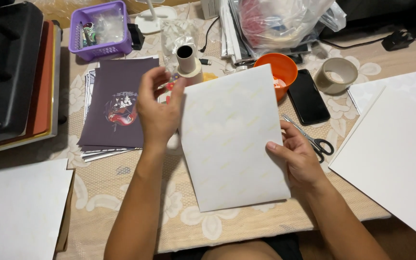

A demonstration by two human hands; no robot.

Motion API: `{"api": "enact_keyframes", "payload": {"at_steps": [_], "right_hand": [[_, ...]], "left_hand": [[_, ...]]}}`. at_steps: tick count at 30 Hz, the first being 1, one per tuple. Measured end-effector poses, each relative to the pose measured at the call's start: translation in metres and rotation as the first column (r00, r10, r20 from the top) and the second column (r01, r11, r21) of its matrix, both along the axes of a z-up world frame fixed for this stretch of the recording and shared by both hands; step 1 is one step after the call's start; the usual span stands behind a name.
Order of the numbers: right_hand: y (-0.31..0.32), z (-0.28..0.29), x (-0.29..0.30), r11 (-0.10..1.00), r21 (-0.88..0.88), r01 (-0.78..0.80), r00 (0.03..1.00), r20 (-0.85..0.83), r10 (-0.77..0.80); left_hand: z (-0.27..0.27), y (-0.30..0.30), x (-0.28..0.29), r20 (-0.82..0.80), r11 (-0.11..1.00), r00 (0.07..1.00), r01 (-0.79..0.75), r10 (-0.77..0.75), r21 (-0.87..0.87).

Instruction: Aligning a printed design onto a white sheet and securing it with small pieces of tape.

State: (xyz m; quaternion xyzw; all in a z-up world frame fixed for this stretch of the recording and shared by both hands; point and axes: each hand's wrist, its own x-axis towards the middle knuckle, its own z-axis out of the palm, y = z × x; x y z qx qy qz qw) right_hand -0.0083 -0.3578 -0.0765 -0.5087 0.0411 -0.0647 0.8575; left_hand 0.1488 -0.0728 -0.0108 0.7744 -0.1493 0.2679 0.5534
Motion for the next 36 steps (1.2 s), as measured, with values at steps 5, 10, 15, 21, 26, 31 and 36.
{"api": "enact_keyframes", "payload": {"at_steps": [5,10,15,21,26,31,36], "right_hand": [[-0.021,-0.016,-0.002,0.997,-0.058,0.041,0.99,0.134,-0.033],[-0.024,-0.017,0.001,0.975,-0.182,0.124,0.959,0.276,-0.071],[-0.018,-0.005,0.003,0.907,-0.386,0.17,0.926,0.377,-0.013],[-0.007,0.013,-0.005,0.866,-0.44,0.238,0.923,0.379,-0.061],[-0.005,0.02,-0.012,0.872,-0.44,0.215,0.943,0.326,-0.068],[-0.003,0.039,-0.026,0.893,-0.421,0.158,0.977,0.197,-0.08],[0.005,0.049,-0.026,0.939,-0.342,-0.025,0.992,-0.121,-0.018]], "left_hand": [[-0.035,0.025,-0.042,-0.227,0.843,0.889,0.255,-0.397,-0.473],[-0.02,0.012,-0.081,-0.104,0.73,0.818,0.438,-0.566,-0.524],[-0.031,0.0,-0.093,0.017,0.816,0.899,0.405,-0.437,-0.413],[-0.013,-0.01,-0.113,0.059,0.773,0.878,0.448,-0.474,-0.45],[-0.006,-0.009,-0.117,0.047,0.761,0.871,0.453,-0.489,-0.464],[0.006,0.002,-0.116,-0.062,0.76,0.845,0.443,-0.532,-0.476],[-0.018,0.009,-0.079,-0.163,0.717,0.805,0.391,-0.57,-0.577]]}}
